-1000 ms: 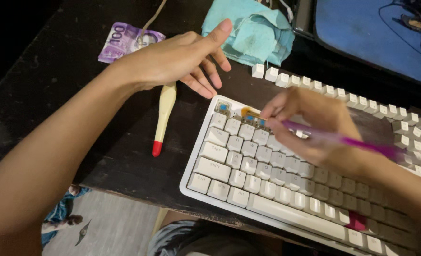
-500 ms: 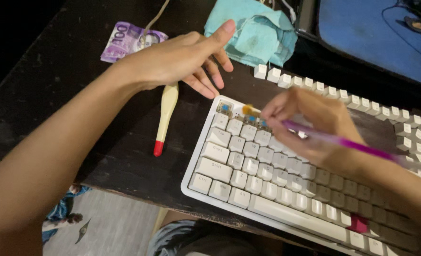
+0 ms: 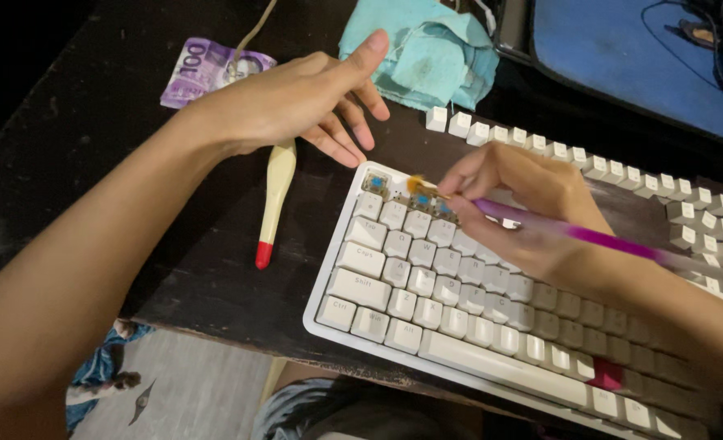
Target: The person removes white keycaps from a white mechanical keyboard one by one and places them on the table. Then the person uses a small brush to sweep debris from the exposed switches and keyboard surface. The removed keycaps remain on the table throughout the clip.
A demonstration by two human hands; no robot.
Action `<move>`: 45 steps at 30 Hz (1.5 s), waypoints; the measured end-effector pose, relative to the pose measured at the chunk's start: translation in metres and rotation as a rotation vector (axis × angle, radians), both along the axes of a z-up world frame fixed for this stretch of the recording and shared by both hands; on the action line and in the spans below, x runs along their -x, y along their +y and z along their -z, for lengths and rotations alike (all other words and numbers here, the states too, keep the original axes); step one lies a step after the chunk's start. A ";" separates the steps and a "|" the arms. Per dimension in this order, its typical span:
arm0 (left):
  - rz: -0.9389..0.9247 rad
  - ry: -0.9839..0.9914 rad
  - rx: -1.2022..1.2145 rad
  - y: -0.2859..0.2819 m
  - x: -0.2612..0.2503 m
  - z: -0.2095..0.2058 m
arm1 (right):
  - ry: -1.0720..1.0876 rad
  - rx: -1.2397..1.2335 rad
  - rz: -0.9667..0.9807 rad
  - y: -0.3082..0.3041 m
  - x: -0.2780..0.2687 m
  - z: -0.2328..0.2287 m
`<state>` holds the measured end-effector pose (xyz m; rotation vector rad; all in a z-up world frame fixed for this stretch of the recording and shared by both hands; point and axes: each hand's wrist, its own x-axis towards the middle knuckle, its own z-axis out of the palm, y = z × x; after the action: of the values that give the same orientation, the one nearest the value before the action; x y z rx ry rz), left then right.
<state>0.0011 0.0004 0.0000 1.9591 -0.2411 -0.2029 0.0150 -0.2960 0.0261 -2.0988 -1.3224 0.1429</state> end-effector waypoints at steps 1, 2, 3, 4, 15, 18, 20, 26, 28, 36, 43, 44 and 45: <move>-0.001 -0.006 0.001 0.000 0.000 0.000 | -0.012 0.000 -0.017 0.001 -0.003 -0.002; -0.003 -0.009 0.005 0.000 0.000 0.000 | 0.017 0.060 0.022 0.000 -0.006 -0.005; -0.011 -0.012 -0.008 0.000 0.001 0.001 | 0.045 0.120 0.062 -0.001 -0.008 -0.008; -0.018 -0.014 -0.022 -0.001 0.001 0.001 | 0.075 0.179 0.103 -0.001 -0.010 -0.010; 0.005 -0.032 -0.026 0.000 -0.001 0.000 | 0.218 0.166 0.087 0.007 -0.024 -0.034; 0.010 -0.022 -0.025 0.000 -0.001 0.001 | 0.077 0.218 0.002 0.006 -0.024 -0.040; 0.012 -0.016 -0.032 0.001 0.000 0.001 | 0.015 0.306 0.000 0.007 -0.023 -0.041; 0.015 0.002 -0.035 0.001 -0.001 0.000 | 0.110 0.190 -0.049 -0.003 -0.026 -0.040; 0.005 -0.008 -0.056 0.000 -0.001 0.001 | 0.061 0.289 -0.048 -0.005 -0.029 -0.035; -0.011 -0.009 -0.103 -0.004 -0.003 0.005 | 0.114 0.258 -0.007 -0.023 -0.033 -0.032; 0.075 0.063 -0.314 -0.017 0.012 -0.007 | 0.110 0.049 -0.156 -0.047 -0.035 -0.027; 0.093 0.082 -0.357 -0.017 0.015 -0.012 | 0.102 0.096 -0.070 -0.054 -0.034 -0.025; 0.070 0.090 -0.382 -0.019 0.017 -0.016 | 0.107 0.142 0.007 -0.062 -0.033 -0.024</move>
<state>-0.0155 -0.0185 0.0162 2.3144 -0.2239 -0.4059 0.0481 -0.3584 0.0500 -2.1810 -1.2736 0.3504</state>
